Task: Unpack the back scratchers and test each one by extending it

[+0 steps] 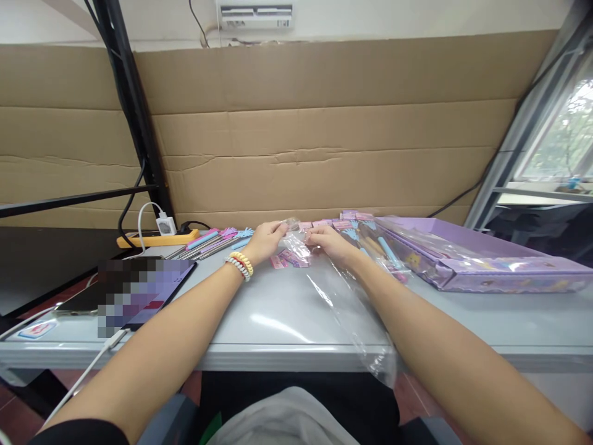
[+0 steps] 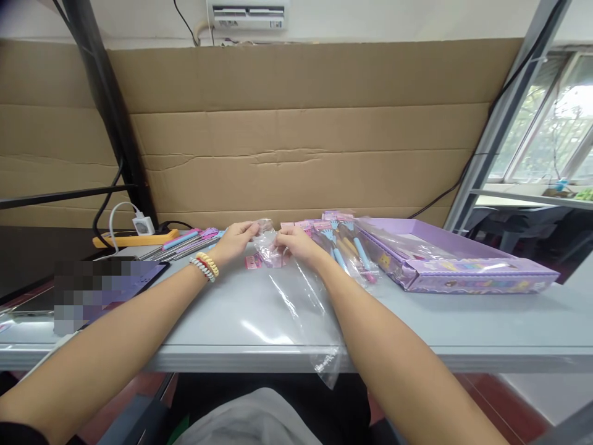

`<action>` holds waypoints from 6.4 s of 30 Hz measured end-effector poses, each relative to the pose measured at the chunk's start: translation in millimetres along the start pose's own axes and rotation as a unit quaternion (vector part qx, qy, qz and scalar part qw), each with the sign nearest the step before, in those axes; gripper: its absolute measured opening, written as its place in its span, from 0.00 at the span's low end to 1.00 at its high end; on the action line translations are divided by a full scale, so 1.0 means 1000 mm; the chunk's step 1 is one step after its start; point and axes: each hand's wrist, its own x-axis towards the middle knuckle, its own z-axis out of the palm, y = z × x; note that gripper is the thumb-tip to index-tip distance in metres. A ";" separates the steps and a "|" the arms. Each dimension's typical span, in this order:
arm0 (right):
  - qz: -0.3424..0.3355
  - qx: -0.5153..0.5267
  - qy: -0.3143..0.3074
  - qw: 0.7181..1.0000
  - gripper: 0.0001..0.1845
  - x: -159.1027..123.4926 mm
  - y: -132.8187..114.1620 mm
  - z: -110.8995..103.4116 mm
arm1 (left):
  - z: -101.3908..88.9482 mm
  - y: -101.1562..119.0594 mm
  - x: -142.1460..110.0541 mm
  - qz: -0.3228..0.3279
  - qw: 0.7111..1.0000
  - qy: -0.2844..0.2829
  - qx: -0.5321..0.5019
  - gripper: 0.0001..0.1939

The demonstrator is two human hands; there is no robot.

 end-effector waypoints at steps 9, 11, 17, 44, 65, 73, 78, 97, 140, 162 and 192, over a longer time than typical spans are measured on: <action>0.005 -0.043 -0.042 0.998 0.06 0.000 -0.001 0.002 | -0.004 0.011 -0.004 -0.029 0.991 0.049 0.118 0.18; 0.009 -0.047 -0.037 0.998 0.07 0.000 -0.001 0.002 | -0.003 0.010 -0.003 -0.030 0.991 0.053 0.120 0.18; 0.015 -0.056 -0.025 0.998 0.08 -0.001 -0.003 0.003 | -0.001 0.004 0.000 -0.027 0.994 0.046 0.096 0.15; -0.020 -0.087 0.027 0.996 0.07 0.002 0.001 0.001 | 0.001 0.005 -0.003 -0.047 0.999 0.019 -0.015 0.17; -0.021 -0.096 0.019 0.995 0.08 0.005 0.007 -0.001 | 0.001 0.002 -0.006 -0.021 0.998 -0.005 0.055 0.18; -0.012 -0.104 0.021 0.994 0.07 0.003 0.005 0.000 | 0.003 -0.006 -0.004 -0.006 0.998 -0.019 0.059 0.19; -0.013 -0.111 0.017 0.994 0.06 0.002 0.002 0.001 | 0.002 -0.001 -0.007 -0.012 0.996 -0.034 0.087 0.20; -0.004 -0.112 0.018 0.994 0.07 0.003 0.005 0.002 | 0.000 0.004 -0.010 0.017 0.993 -0.085 0.084 0.19; 0.075 -0.022 -0.003 0.997 0.15 0.001 -0.002 0.003 | -0.003 0.004 -0.001 -0.043 0.983 0.093 -0.150 0.14; -0.018 -0.012 0.019 1.000 0.13 0.001 0.000 0.002 | -0.002 0.007 -0.002 -0.051 0.984 -0.047 -0.164 0.18; -0.037 -0.205 0.048 0.977 0.05 0.001 0.003 0.001 | -0.025 -0.001 0.010 -0.153 0.888 0.242 -0.360 0.09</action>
